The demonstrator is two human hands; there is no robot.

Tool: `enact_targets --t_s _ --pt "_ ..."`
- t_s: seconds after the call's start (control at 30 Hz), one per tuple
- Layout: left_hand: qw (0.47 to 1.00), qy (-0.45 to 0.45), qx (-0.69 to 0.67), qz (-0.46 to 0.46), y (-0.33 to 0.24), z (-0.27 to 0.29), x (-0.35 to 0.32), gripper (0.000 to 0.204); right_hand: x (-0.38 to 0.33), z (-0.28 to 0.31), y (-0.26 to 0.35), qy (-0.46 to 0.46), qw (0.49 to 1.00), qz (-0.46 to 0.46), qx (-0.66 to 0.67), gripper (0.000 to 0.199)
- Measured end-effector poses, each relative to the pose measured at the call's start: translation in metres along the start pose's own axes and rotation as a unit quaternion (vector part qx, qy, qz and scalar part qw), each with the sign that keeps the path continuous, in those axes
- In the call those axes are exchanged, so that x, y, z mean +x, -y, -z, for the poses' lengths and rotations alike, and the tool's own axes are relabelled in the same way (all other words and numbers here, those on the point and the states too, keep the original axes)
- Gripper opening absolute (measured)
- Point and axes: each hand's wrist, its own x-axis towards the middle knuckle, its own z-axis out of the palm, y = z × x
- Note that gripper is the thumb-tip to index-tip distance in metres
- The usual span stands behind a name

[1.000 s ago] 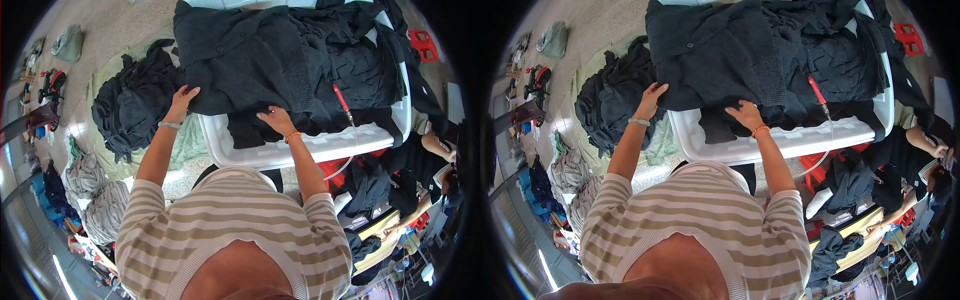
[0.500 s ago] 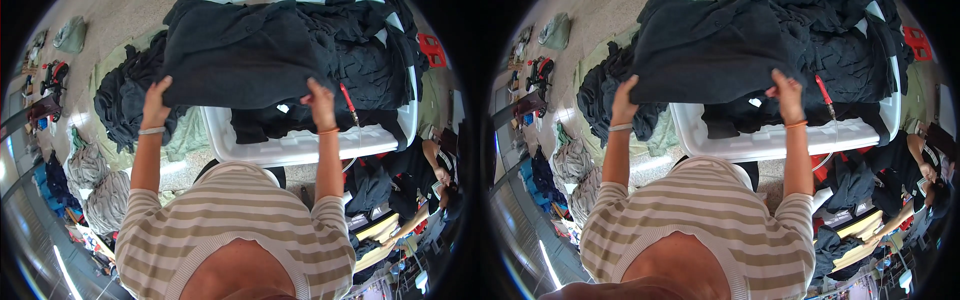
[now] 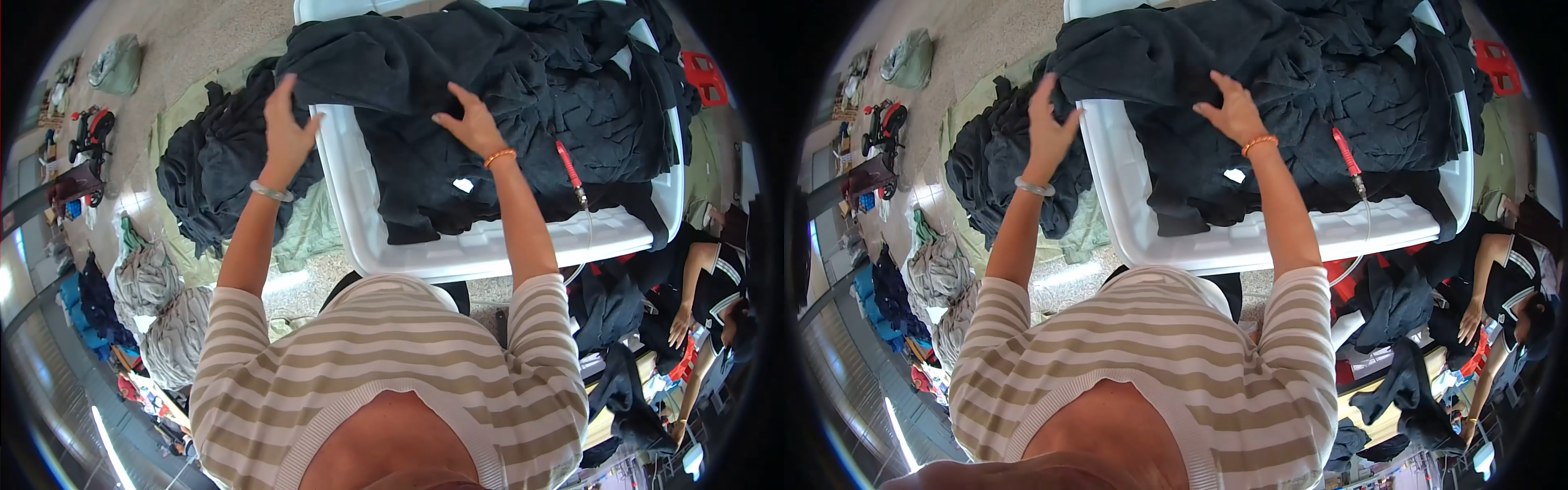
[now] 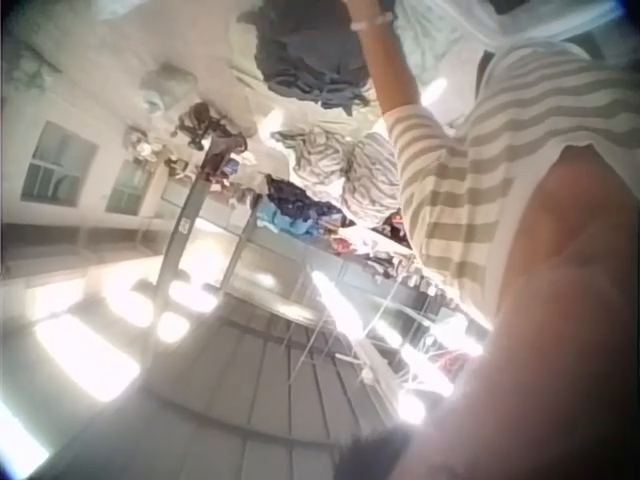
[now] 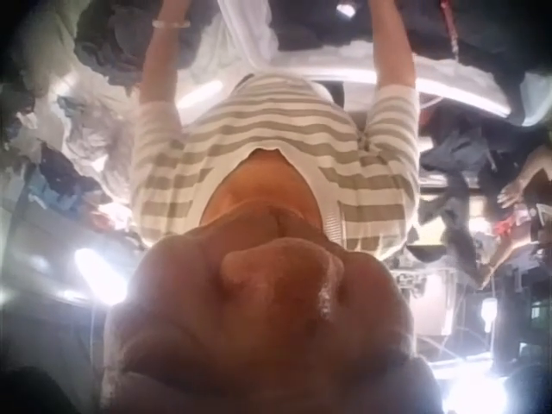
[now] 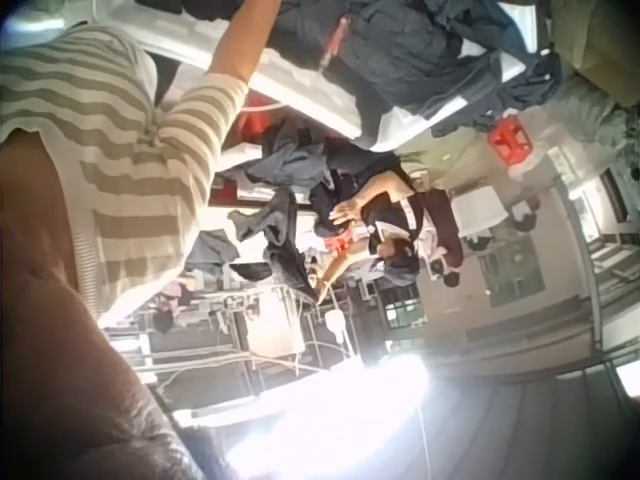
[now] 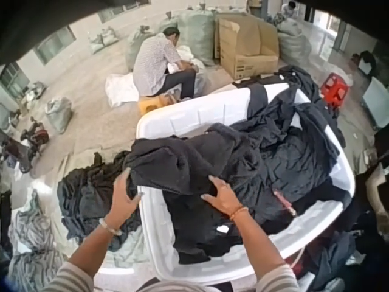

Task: Inspecting garments and using a thread trimmer to remove loose threads.

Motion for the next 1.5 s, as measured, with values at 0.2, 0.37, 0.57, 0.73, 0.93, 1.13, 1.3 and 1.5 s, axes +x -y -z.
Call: enact_targets --t_s 0.2,0.37,0.57,0.73,0.93,1.13,1.3,1.5 --pt "0.926 0.203 0.278 -0.156 0.007 -0.044 0.022 0.069 -0.002 -0.033 0.003 0.056 0.996 -0.015 -0.07 0.073" --pt "0.864 0.189 0.406 -0.232 0.03 -0.066 0.046 0.043 0.006 -0.053 0.009 0.045 0.989 0.015 -0.137 0.075" --pt "0.975 0.105 -0.198 0.001 -0.045 -0.012 0.074 0.023 0.02 -0.041 0.057 -0.121 0.991 0.039 -0.031 0.076" --pt "0.946 0.23 -0.226 0.023 -0.117 0.047 0.043 0.026 0.049 -0.017 0.064 -0.299 0.947 0.114 -0.032 0.065" --pt "0.77 0.537 -0.342 0.038 -0.141 0.104 0.002 0.031 0.044 0.027 0.071 -0.35 0.922 0.15 -0.076 0.076" --pt "0.645 0.617 -0.451 0.015 -0.138 0.111 -0.048 0.033 0.007 0.018 0.052 -0.126 0.971 0.198 -0.048 0.046" --pt "0.655 0.602 -0.37 0.268 -0.1 0.144 -0.068 0.037 -0.065 0.041 0.057 0.057 0.991 -0.047 0.109 0.044" --pt "0.708 0.526 -0.334 0.333 -0.039 0.157 -0.098 0.027 -0.163 0.173 0.1 0.157 0.953 -0.187 0.177 0.041"
